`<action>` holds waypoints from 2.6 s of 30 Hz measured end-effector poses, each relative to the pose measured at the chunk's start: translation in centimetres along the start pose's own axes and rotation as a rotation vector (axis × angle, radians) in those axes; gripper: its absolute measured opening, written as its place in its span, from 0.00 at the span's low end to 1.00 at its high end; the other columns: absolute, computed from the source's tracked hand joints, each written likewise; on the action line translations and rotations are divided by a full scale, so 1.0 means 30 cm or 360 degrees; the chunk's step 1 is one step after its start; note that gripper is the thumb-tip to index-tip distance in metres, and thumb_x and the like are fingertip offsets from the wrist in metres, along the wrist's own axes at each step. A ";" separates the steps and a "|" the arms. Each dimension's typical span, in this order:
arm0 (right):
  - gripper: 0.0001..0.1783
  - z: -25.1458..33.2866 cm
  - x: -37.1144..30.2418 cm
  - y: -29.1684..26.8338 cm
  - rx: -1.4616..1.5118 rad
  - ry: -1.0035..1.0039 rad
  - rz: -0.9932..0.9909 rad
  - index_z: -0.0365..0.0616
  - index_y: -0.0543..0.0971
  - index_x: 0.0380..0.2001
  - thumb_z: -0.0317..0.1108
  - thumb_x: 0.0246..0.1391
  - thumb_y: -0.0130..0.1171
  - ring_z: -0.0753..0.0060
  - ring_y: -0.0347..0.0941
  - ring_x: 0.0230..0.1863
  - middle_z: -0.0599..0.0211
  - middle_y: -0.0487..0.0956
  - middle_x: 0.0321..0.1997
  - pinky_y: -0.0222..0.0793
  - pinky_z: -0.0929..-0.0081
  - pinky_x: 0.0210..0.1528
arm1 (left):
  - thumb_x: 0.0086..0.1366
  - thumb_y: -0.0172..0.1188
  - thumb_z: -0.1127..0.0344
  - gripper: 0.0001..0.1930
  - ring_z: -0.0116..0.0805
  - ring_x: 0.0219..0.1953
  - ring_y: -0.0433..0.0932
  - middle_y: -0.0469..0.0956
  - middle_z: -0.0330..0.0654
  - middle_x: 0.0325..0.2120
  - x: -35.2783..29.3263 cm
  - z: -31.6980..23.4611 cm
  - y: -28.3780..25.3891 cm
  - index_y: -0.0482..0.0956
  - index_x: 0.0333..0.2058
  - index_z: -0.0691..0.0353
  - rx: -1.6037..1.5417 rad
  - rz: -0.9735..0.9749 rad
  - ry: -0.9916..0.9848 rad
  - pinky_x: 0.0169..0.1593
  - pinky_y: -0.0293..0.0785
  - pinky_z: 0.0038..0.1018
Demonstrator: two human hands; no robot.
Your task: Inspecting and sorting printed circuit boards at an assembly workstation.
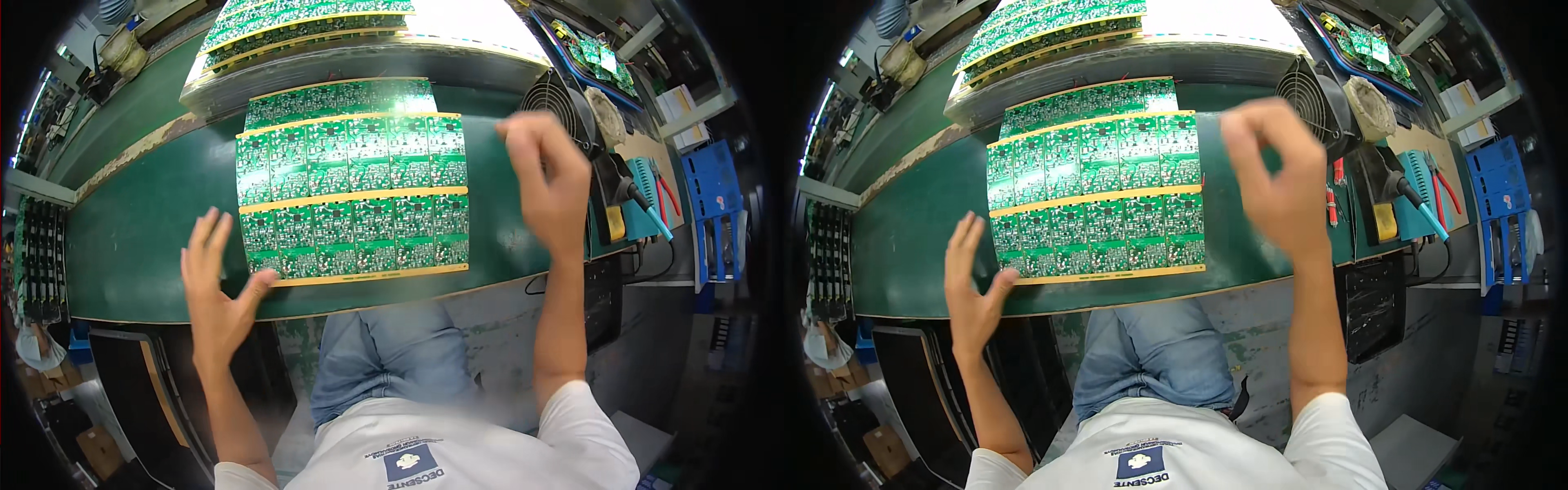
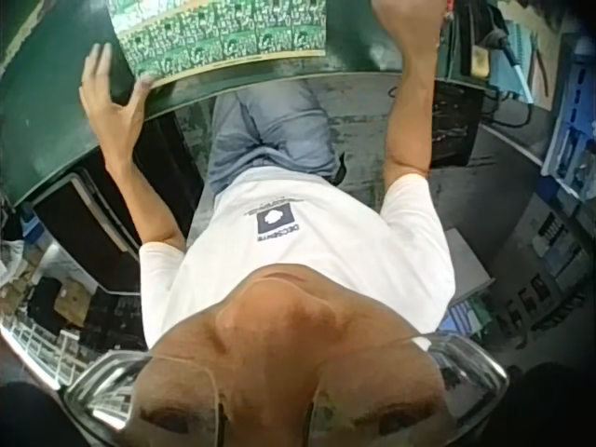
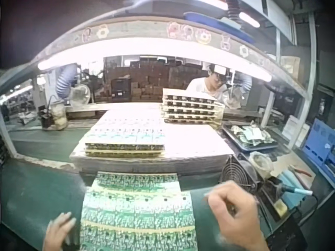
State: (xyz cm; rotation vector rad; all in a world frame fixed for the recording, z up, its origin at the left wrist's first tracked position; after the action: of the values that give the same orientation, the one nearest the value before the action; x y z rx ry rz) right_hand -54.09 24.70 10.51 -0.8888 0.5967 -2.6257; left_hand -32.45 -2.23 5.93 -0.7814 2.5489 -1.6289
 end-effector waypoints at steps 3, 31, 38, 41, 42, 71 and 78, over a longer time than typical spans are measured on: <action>0.20 -0.024 0.204 0.040 0.0195 -0.0095 -0.0065 0.37 0.80 0.25 0.41 0.64 0.51 0.81 0.65 0.24 0.73 0.76 0.22 0.62 0.84 0.31 | 0.57 0.66 0.63 0.29 0.43 0.55 0.73 0.74 0.49 0.53 0.119 -0.047 -0.105 0.71 0.57 0.64 -0.0261 -0.0241 0.0222 0.61 0.63 0.39; 0.40 -0.227 0.272 0.337 0.0822 0.0243 0.0448 0.41 0.69 0.05 0.54 0.66 0.34 0.81 0.55 0.14 0.72 0.64 0.08 0.49 0.84 0.22 | 0.73 0.42 0.52 0.26 0.22 0.23 0.67 0.75 0.36 0.20 0.615 0.105 0.123 0.79 0.22 0.64 -0.1289 -0.0066 0.0227 0.32 0.61 0.20; 0.41 -0.221 0.274 0.327 0.0887 0.0243 0.0287 0.41 0.65 0.02 0.53 0.66 0.33 0.80 0.51 0.13 0.73 0.61 0.07 0.46 0.83 0.22 | 0.73 0.40 0.49 0.29 0.21 0.20 0.62 0.70 0.34 0.16 0.596 0.111 0.137 0.73 0.17 0.60 -0.1174 -0.0078 0.0077 0.29 0.57 0.19; 0.40 -0.211 0.273 0.317 0.0901 0.0262 0.0227 0.41 0.64 0.02 0.52 0.66 0.33 0.80 0.50 0.13 0.73 0.60 0.07 0.46 0.83 0.22 | 0.72 0.38 0.48 0.30 0.21 0.19 0.61 0.68 0.33 0.14 0.596 0.115 0.141 0.71 0.15 0.59 -0.1162 -0.0051 0.0024 0.28 0.55 0.18; 0.40 -0.209 0.271 0.316 0.0933 0.0282 0.0215 0.41 0.64 0.02 0.52 0.66 0.33 0.80 0.49 0.13 0.73 0.60 0.07 0.46 0.83 0.22 | 0.72 0.37 0.47 0.30 0.21 0.18 0.60 0.67 0.33 0.14 0.598 0.119 0.138 0.70 0.15 0.58 -0.1175 -0.0061 0.0019 0.27 0.54 0.18; 0.40 -0.241 0.273 0.321 0.1085 0.0378 0.0106 0.42 0.65 0.01 0.51 0.66 0.35 0.77 0.52 0.13 0.71 0.58 0.05 0.48 0.82 0.22 | 0.70 0.34 0.43 0.32 0.19 0.17 0.57 0.65 0.31 0.13 0.613 0.170 0.171 0.71 0.15 0.57 -0.1551 -0.0116 -0.0084 0.25 0.49 0.17; 0.41 -0.258 0.276 0.329 0.0968 0.0343 0.0168 0.38 0.70 0.03 0.54 0.65 0.34 0.77 0.56 0.13 0.69 0.63 0.06 0.55 0.83 0.23 | 0.70 0.34 0.42 0.32 0.19 0.18 0.58 0.67 0.31 0.14 0.612 0.177 0.174 0.72 0.16 0.58 -0.1494 -0.0123 -0.0113 0.26 0.49 0.17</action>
State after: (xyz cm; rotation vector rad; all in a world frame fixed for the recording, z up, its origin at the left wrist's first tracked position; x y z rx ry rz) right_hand -63.79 14.98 4.41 -0.3789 -0.1192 -2.5802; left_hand -49.14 -12.64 3.57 -0.9206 3.1926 -0.2929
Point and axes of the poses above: each hand's wrist, its own x-axis towards the middle knuckle, its own y-axis out of the palm, z = x × y, the point moved 9 cm from there along x, towards the middle knuckle
